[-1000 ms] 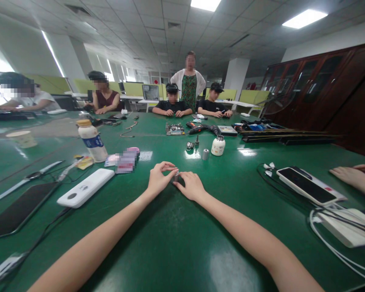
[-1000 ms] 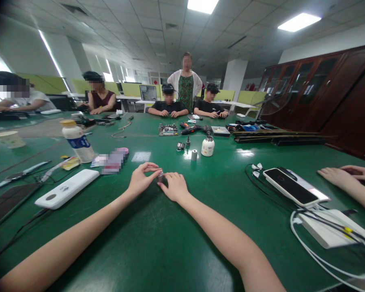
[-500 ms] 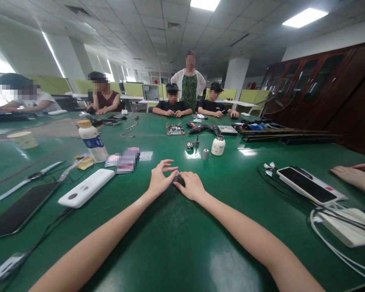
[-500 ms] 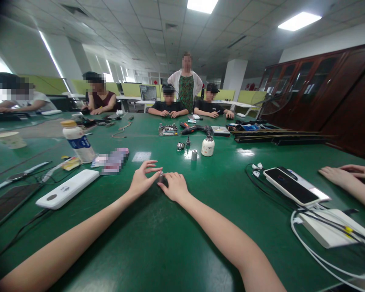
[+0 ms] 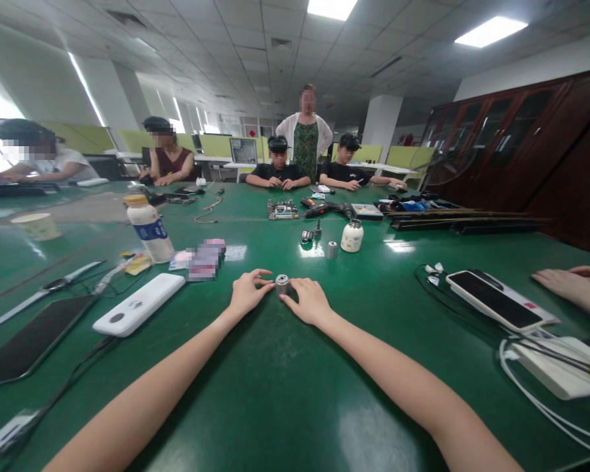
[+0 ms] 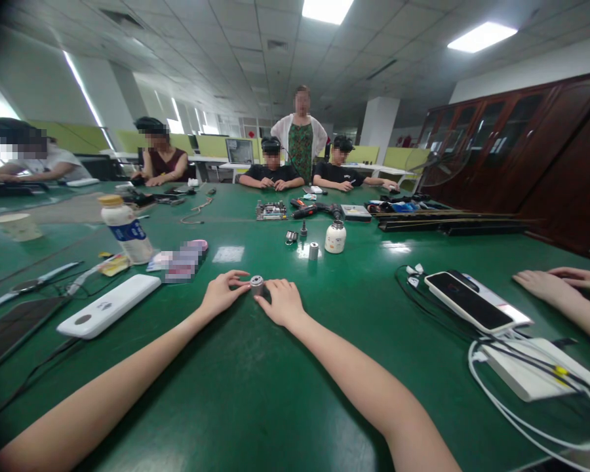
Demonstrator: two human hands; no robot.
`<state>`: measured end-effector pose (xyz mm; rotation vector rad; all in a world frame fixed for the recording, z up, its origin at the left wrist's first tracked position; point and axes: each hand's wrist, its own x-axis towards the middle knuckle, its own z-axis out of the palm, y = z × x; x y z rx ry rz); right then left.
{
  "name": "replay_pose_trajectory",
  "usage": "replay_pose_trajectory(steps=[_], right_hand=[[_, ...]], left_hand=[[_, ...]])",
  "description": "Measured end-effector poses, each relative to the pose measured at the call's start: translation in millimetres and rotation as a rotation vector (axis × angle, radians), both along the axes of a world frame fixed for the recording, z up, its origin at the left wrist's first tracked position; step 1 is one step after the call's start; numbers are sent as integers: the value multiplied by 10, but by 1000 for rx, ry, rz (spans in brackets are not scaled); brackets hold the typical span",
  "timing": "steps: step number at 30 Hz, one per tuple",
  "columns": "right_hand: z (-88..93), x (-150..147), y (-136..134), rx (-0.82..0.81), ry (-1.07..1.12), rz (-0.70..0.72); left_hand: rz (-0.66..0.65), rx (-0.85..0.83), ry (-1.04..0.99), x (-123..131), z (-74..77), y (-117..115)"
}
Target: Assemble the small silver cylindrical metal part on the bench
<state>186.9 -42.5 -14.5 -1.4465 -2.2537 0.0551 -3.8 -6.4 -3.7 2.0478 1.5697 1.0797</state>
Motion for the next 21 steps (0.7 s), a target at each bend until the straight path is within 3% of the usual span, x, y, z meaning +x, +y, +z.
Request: replay_pose_trajectory(steps=[3, 6, 8, 11, 21], right_hand=[[-4, 1, 1, 9, 2, 0], [-6, -1, -2, 19, 7, -6], [-5, -4, -3, 21, 10, -4], [-3, -7, -4, 20, 14, 3], [-21, -2, 16, 16, 18, 6]], left_hand=[[28, 36, -126, 59, 17, -30], [67, 194, -337, 174, 123, -95], [25, 239, -387, 245, 187, -140], [-43, 218, -349, 304, 210, -179], [-59, 236, -249, 281, 144, -165]])
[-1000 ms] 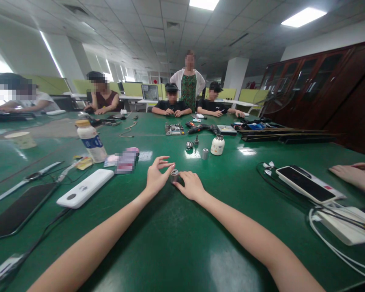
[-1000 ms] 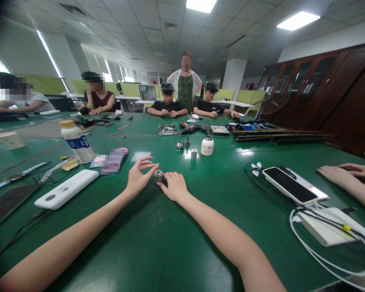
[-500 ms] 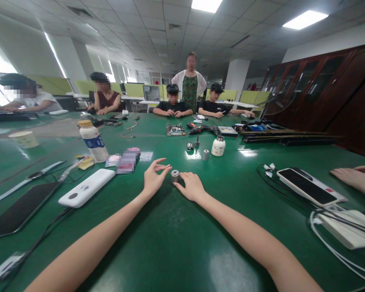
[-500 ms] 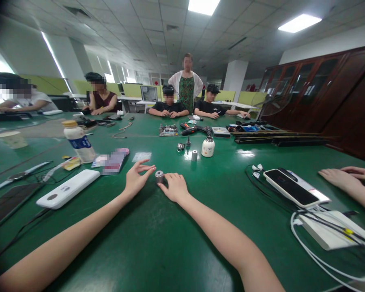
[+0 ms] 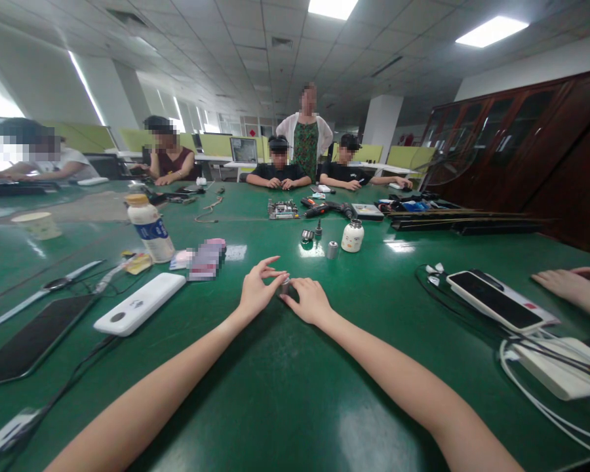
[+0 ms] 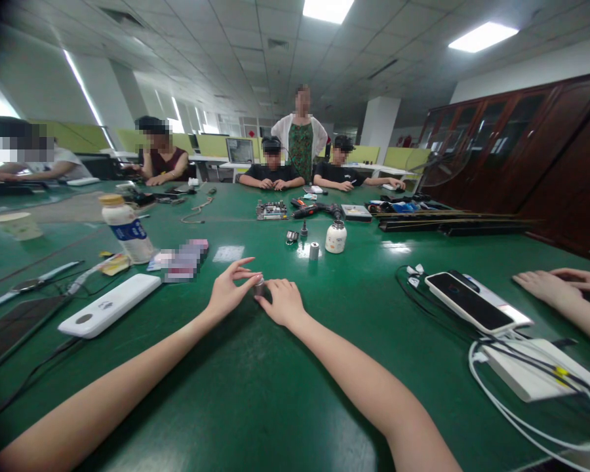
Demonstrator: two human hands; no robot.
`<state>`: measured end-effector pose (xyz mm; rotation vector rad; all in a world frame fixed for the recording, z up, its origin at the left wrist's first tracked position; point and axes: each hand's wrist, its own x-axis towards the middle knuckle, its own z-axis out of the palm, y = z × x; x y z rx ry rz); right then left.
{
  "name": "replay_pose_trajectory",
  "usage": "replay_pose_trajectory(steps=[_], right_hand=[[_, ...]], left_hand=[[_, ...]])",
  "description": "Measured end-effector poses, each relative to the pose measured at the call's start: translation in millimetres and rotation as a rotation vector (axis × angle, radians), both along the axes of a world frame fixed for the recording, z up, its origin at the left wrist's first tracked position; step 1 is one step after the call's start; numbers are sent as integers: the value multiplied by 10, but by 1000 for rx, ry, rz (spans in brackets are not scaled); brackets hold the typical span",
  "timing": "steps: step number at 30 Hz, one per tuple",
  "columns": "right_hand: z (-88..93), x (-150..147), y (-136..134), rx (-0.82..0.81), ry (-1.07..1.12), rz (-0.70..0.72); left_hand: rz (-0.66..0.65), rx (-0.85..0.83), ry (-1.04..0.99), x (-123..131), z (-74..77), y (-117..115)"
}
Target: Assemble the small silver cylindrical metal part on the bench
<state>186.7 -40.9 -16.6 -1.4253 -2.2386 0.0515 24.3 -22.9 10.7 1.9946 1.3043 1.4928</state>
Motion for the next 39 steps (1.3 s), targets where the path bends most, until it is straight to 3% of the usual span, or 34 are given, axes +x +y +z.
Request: replay_pose_trajectory(steps=[5, 9, 14, 20, 26, 30, 35, 39], right_hand=[[-3, 4, 0, -2, 4, -1], [-5, 7, -2, 1, 5, 2], [5, 8, -4, -7, -17, 2], [7, 8, -11, 7, -19, -8], [0, 15, -4, 2, -25, -6], [-10, 14, 4, -4, -33, -5], [4, 6, -12, 2, -30, -6], [24, 2, -30, 6, -25, -4]], left_hand=[[224, 84, -116, -23, 80, -17], [129, 105, -37, -31, 92, -11], [-38, 2, 15, 44, 39, -39], [149, 58, -80, -27, 38, 49], [186, -178, 199, -251, -191, 182], [262, -149, 207, -209, -183, 143], [129, -19, 28, -76, -5, 52], [39, -61, -8, 2, 10, 23]])
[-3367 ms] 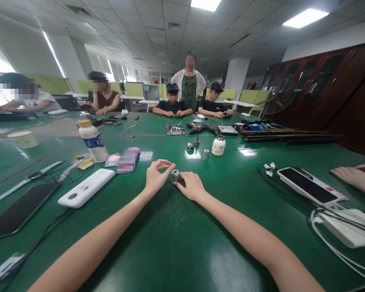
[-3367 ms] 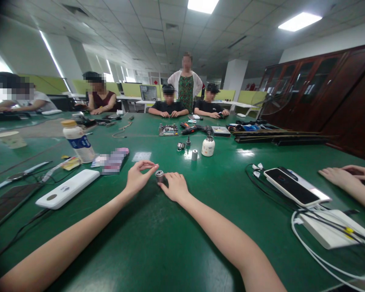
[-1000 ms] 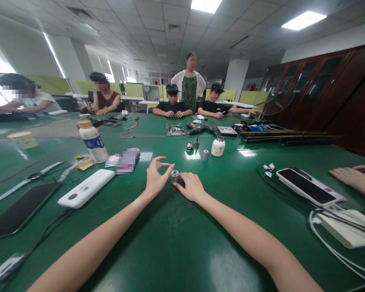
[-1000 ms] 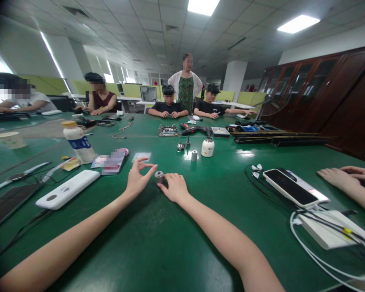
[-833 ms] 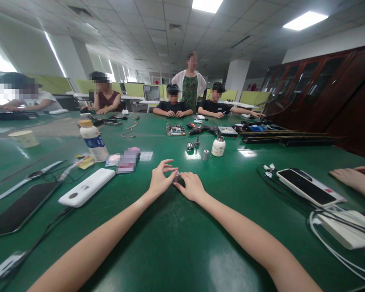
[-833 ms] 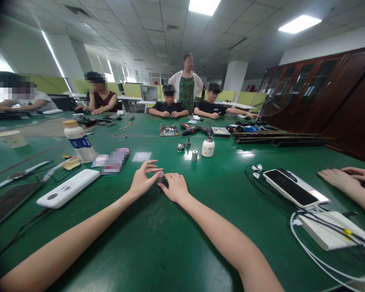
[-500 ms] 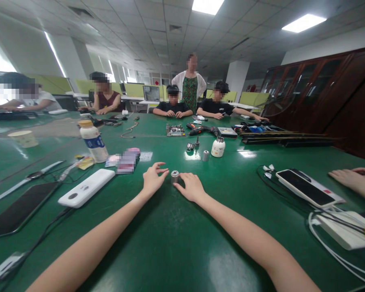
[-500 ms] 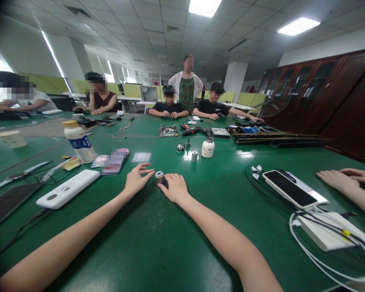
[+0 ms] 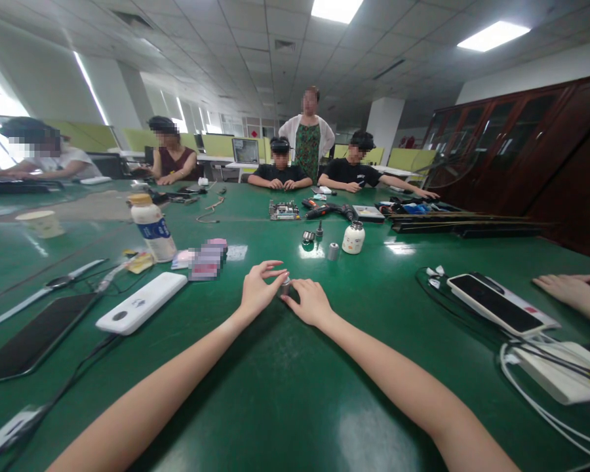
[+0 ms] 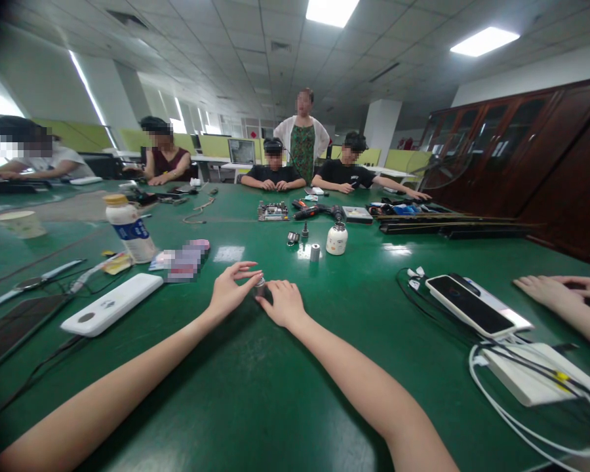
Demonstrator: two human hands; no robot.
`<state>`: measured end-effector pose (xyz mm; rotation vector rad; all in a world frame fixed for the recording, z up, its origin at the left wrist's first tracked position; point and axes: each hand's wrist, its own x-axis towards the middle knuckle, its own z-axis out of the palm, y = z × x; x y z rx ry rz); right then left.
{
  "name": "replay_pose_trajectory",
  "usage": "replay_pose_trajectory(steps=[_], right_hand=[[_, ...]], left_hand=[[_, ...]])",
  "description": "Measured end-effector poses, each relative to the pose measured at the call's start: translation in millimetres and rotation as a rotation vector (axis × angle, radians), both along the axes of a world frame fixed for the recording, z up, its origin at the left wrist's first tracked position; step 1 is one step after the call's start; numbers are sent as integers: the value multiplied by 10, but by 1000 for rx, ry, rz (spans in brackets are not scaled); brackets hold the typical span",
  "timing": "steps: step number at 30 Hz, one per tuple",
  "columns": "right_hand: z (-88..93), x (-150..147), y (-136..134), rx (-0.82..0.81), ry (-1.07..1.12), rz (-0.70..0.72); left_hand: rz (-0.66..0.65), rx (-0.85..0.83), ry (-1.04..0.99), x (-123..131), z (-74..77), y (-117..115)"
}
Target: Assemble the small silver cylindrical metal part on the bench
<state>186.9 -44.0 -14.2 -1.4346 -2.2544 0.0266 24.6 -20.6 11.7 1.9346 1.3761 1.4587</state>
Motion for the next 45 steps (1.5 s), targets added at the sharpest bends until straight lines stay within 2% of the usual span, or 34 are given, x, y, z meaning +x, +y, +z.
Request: replay_pose_trajectory(steps=[6, 17, 24, 27, 30, 33, 36, 39, 41, 43, 45], right_hand=[[1, 2, 1, 1, -1, 2], [-7, 8, 16, -4, 1, -1], [-29, 14, 28, 3, -1, 7], [-29, 12, 30, 1, -3, 4], [-21, 8, 25, -1, 4, 1], [-14, 5, 18, -3, 15, 6], [-17, 4, 18, -4, 18, 3], [-31, 6, 27, -1, 14, 0], [-41, 6, 33, 1, 14, -1], [-45, 5, 36, -1, 15, -1], [-43, 5, 35, -5, 15, -2]], left_hand=[[-66, -61, -33, 7, -30, 13], [-95, -55, -50, 17, -13, -30], [148, 14, -267, -32, 98, -44], [118, 46, -174, -57, 70, -12], [7, 33, -28, -38, 4, -11], [-59, 21, 0, 7, -30, -31], [-14, 52, -54, 20, -9, -24], [94, 88, -70, -51, 6, 34], [161, 65, -4, -138, -26, 90], [193, -29, 114, -227, -94, 139], [185, -112, 220, -288, -171, 168]])
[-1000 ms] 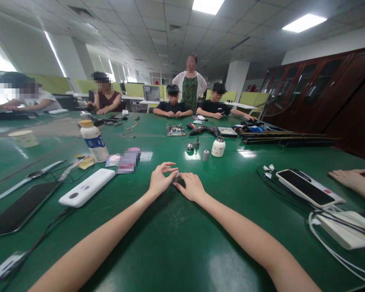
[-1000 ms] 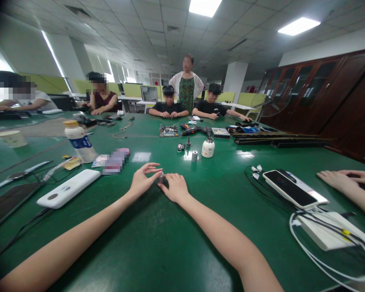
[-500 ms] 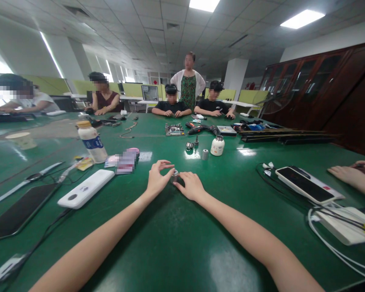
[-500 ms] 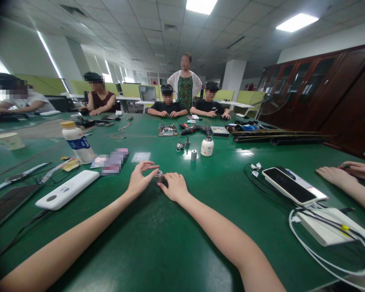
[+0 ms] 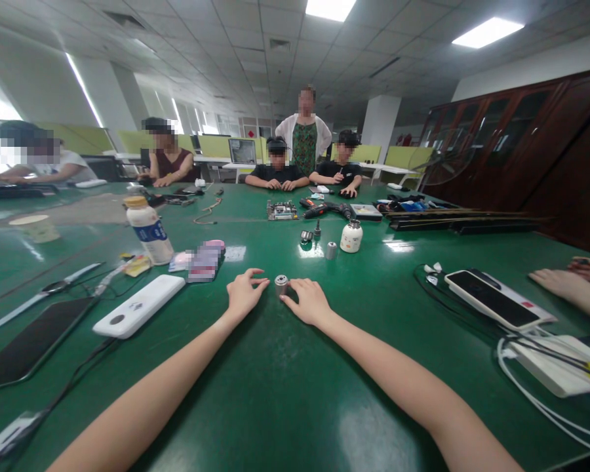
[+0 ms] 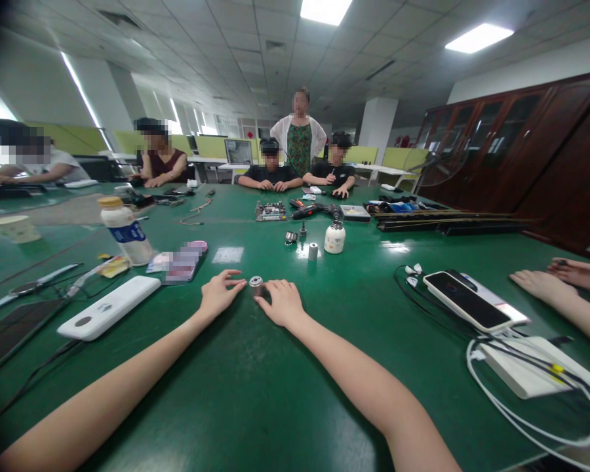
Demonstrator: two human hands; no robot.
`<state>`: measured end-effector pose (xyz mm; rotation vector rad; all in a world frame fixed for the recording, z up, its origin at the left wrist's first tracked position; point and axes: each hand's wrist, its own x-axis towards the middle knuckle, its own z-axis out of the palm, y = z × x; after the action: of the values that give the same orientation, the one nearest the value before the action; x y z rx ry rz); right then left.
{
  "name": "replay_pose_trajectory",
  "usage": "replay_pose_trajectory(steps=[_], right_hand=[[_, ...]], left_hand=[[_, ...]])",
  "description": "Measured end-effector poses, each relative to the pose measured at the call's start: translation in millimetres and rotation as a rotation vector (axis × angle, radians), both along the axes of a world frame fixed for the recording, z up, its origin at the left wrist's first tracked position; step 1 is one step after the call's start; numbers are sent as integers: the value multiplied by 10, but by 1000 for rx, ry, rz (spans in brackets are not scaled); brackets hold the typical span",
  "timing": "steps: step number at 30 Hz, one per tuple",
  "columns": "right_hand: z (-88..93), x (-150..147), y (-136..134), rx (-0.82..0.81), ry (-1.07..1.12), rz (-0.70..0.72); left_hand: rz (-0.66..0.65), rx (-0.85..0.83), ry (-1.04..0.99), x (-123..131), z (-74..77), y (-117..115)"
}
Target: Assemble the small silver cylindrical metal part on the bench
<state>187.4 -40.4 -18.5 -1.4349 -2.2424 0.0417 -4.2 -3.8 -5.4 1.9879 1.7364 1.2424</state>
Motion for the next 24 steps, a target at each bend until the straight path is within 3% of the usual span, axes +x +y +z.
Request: replay_pose_trajectory(steps=[4, 12, 24], right_hand=[[10, 2, -6, 2, -7, 0], [8, -1, -12, 17, -7, 5], [19, 1, -14, 20, -3, 5]], left_hand=[[-23, 24, 102, 11, -51, -19], [-123, 255, -84, 213, 149, -149], [-222, 234, -11, 240, 175, -153]])
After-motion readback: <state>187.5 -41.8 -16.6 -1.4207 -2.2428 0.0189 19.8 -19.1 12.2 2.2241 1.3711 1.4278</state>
